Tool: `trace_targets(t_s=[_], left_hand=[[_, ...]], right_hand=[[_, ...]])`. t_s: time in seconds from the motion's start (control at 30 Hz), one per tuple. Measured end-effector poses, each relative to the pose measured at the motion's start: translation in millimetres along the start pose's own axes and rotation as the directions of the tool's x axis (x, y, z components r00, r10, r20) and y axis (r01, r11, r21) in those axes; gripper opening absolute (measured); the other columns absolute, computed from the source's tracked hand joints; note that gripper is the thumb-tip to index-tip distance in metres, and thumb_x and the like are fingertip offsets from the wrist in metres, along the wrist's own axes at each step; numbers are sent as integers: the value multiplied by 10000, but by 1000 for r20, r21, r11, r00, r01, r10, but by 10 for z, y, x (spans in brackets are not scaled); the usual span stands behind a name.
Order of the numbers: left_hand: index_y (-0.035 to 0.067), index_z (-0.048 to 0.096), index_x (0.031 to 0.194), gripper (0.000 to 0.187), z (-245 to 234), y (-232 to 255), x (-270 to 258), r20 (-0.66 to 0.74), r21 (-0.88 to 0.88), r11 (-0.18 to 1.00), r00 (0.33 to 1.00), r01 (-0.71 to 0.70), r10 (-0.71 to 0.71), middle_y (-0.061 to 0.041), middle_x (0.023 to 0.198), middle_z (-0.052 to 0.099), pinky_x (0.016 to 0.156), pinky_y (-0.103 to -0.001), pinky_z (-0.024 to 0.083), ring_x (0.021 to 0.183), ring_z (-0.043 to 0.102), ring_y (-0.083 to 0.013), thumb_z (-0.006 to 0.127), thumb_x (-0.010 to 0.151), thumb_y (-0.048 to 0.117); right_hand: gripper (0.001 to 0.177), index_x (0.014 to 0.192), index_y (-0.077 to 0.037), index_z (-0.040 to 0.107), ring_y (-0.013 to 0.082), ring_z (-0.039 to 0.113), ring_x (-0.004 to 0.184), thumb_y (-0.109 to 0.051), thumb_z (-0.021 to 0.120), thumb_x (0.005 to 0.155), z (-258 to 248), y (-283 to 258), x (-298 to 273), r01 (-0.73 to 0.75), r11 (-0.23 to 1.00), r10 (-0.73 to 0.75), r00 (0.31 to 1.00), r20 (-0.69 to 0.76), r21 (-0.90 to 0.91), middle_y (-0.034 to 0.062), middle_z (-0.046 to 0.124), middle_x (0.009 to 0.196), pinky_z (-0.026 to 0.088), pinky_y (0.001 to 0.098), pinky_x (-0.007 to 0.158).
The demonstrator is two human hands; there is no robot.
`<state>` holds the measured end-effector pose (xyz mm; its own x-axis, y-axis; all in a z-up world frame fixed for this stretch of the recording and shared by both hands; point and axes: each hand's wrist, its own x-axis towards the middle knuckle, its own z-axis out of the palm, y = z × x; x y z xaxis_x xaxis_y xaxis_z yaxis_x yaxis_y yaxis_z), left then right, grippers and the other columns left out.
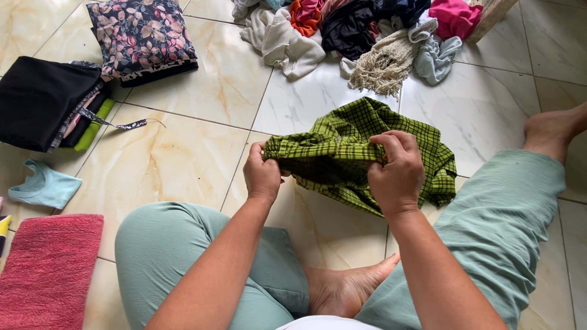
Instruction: The person folds pieces of laundry by hand while sitting on a tiled floor, including a pair of black shorts and a green checkered garment, then smooths and stacks them.
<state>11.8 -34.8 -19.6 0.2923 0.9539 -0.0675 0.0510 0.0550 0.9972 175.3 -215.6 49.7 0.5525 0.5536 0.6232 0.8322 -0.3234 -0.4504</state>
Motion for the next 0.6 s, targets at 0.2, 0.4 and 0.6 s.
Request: trace_targets(t_s=[0.2,0.4,0.6], left_hand=[[68,557,1216,440,-33,412,-211,44,-135,985,994,105,-100,-136,910,722,390,-318,496,519,698,-231,331,852,-34],[94,514,1261,474,-27,602,143,181,-204,933,948,296,-261,-162,1017,709,559,-377,648,709,739,-274,376,852,-102],[19,628,1198,449,71,1325,528,17,-438,789,874,-431,486,-135,1129,682,769,-368,675,936,757,-239,450,839,-183]], right_hand=[[415,1176,-91,705,295,695,1001,35,588,798,243,340,-119,-140,990,140,990,30,11,128,702,1122,569,409,867],[324,1208,-59,601,235,750,878,-9,391,966,97,203,273,-754,171,479,626,615,634,123,702,1104,675,397,779],[148,1174,35,636,183,696,985,127,593,1066,-307,49,926,-18,227,109,994,-7,974,115,703,1125,626,363,969]])
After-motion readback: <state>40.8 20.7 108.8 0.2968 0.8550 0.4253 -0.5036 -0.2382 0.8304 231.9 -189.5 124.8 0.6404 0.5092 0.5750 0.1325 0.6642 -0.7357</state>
